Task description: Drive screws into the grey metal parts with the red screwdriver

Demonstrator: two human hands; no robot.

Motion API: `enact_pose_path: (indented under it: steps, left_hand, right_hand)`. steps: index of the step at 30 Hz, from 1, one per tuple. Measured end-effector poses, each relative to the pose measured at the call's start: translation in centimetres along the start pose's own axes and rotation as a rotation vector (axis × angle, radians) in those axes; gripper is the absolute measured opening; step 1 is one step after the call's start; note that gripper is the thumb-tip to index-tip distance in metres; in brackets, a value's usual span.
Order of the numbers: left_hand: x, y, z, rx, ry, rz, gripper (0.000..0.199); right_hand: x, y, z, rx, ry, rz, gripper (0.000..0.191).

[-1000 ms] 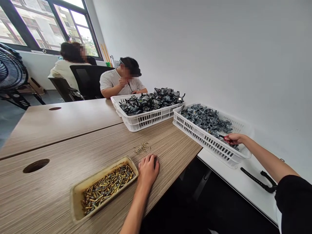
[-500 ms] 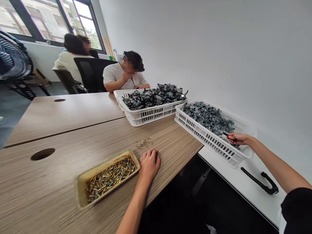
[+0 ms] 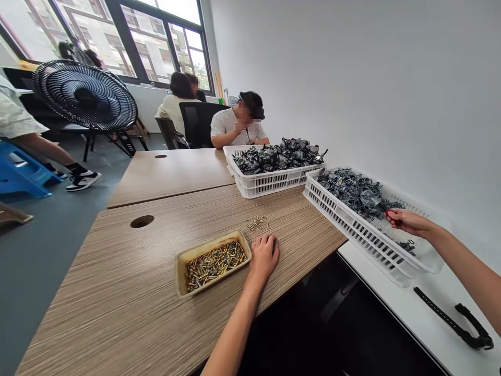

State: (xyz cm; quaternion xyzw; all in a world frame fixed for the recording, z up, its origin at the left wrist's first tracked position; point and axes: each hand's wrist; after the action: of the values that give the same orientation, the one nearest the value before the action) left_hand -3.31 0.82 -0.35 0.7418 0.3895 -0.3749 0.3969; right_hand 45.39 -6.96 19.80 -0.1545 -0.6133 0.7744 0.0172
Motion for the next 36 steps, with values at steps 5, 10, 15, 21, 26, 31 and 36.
enact_pose_path:
  steps: [5, 10, 15, 21, 26, 31, 36]
  left_hand:
    - [-0.1, 0.1, 0.1, 0.003, 0.002, 0.021, 0.014]
    - [-0.5, 0.4, 0.1, -0.017, -0.017, 0.042, 0.013]
    - [-0.7, 0.5, 0.2, -0.027, -0.029, 0.056, 0.014]
    - [-0.2, 0.8, 0.3, -0.079, 0.015, 0.008, 0.018]
    - [1.1, 0.8, -0.2, -0.247, 0.093, 0.004, 0.044]
    - [2.3, 0.6, -0.5, -0.295, 0.054, 0.022, 0.063]
    - [2.6, 0.5, -0.6, -0.317, 0.012, 0.018, 0.065]
  right_hand:
    - [3.1, -2.1, 0.0, 0.0, -0.067, -0.009, 0.054]
    - [8.5, -3.5, 0.5, -0.028, -0.222, -0.013, 0.054]
    - [15.4, -2.9, 1.0, -0.084, -0.361, 0.018, 0.057]
    - [21.8, 1.0, 1.7, -0.081, -0.5, 0.021, 0.057]
    - [24.2, 5.4, 1.5, -0.032, -0.628, 0.033, 0.056]
    - [24.9, 7.5, 1.2, -0.012, -0.799, 0.078, 0.05]
    - [25.1, 7.5, 0.9, 0.009, -0.855, 0.085, 0.049]
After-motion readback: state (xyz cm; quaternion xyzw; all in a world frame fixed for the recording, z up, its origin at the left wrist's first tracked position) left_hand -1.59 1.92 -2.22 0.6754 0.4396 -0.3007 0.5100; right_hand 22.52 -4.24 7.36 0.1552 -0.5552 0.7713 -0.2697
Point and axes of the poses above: each hand's wrist, its own z-axis away from the middle knuckle, its own x-axis out of the palm, y = z × x, and after that the axes turned 12 degrees about -z, right-handed
